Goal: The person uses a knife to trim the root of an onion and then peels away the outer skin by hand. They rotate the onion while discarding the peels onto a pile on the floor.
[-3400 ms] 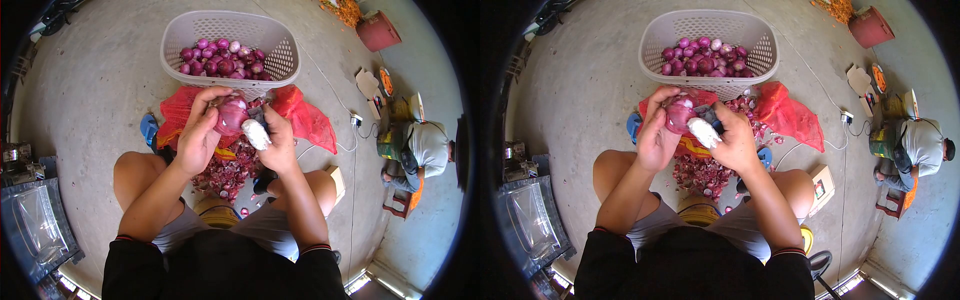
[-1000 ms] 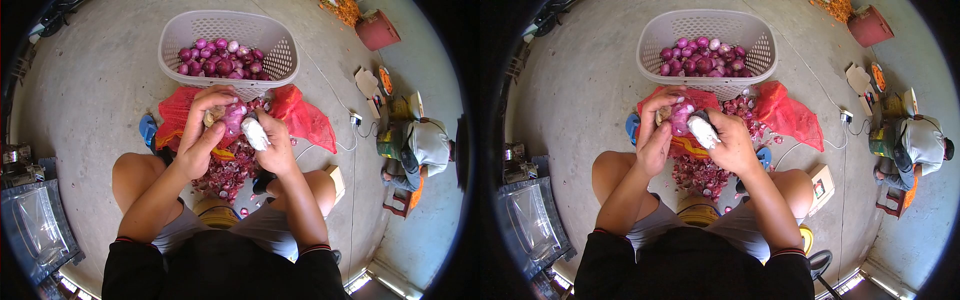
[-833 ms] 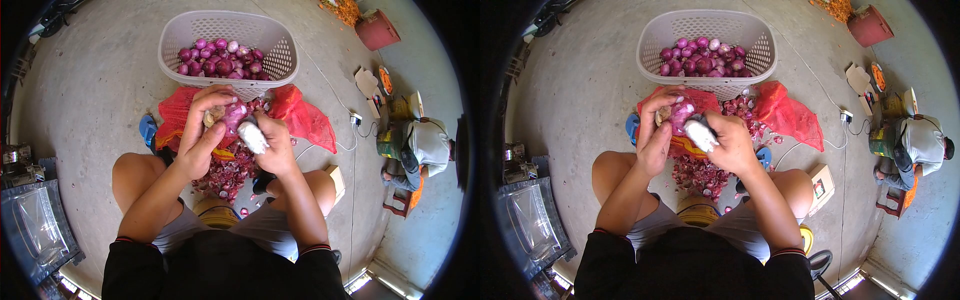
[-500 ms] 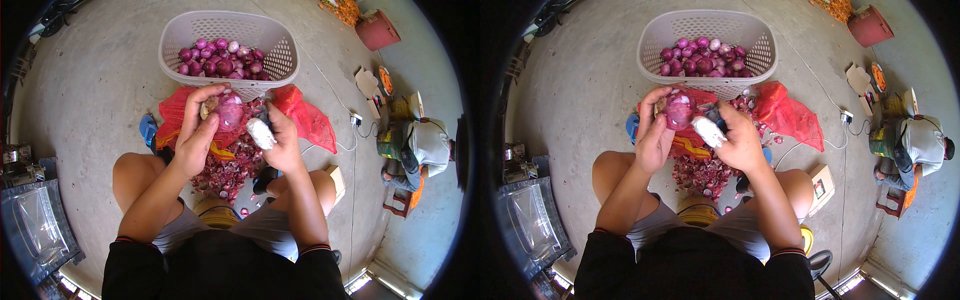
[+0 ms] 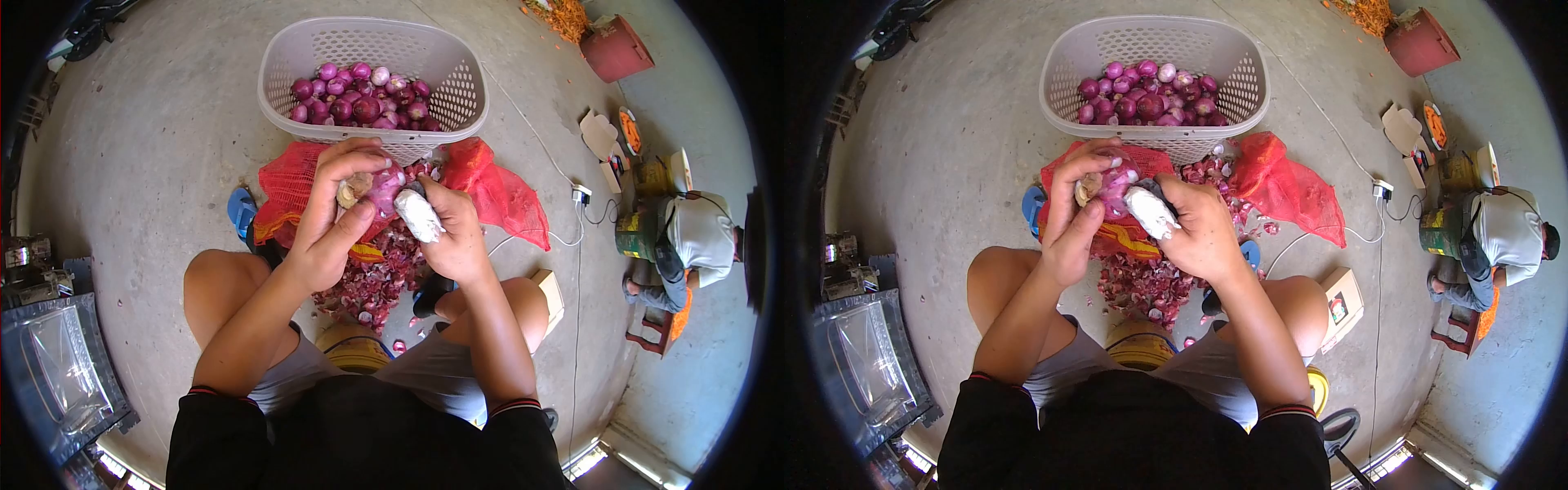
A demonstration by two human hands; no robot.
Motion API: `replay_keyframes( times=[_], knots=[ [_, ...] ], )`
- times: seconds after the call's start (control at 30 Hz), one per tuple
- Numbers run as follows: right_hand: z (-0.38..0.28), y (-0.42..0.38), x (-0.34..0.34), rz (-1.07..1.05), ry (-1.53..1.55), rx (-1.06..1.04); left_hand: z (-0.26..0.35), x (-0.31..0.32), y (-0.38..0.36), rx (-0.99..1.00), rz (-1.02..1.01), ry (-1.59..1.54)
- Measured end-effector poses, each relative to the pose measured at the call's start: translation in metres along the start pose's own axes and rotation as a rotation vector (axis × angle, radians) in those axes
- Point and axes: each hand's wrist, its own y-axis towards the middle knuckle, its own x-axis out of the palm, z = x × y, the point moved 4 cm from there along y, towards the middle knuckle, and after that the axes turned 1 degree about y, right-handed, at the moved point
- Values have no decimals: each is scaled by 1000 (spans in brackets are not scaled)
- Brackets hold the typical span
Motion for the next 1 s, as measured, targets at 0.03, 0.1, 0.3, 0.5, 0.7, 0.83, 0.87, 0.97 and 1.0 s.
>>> replay_keyframes(
  times=[0.03,0.1,0.3,0.5,0.7,0.83,0.87,0.97,1.0],
  knots=[
    [0,0,0,-2,-4,-2,0,0,0,19,-18,35],
    [-1,0,0,-4,-11,-28,1,1,0,49,-46,95],
    [-6,-2,-8,62,100,-55,3,4,-3,32,-25,40],
    [-5,0,-7,5,84,-6,4,2,-1,54,-21,48],
    [-1,0,-5,-80,21,-48,6,2,0,64,-37,68],
    [-3,0,-4,-40,-3,-31,4,1,-1,67,-41,98],
    [-3,0,-4,-27,-15,-30,4,1,-1,68,-41,102],
    [-5,-1,-5,21,-60,-72,5,1,0,76,-41,107],
    [-5,-1,-5,39,-77,-94,6,1,1,80,-42,108]
  ],
)
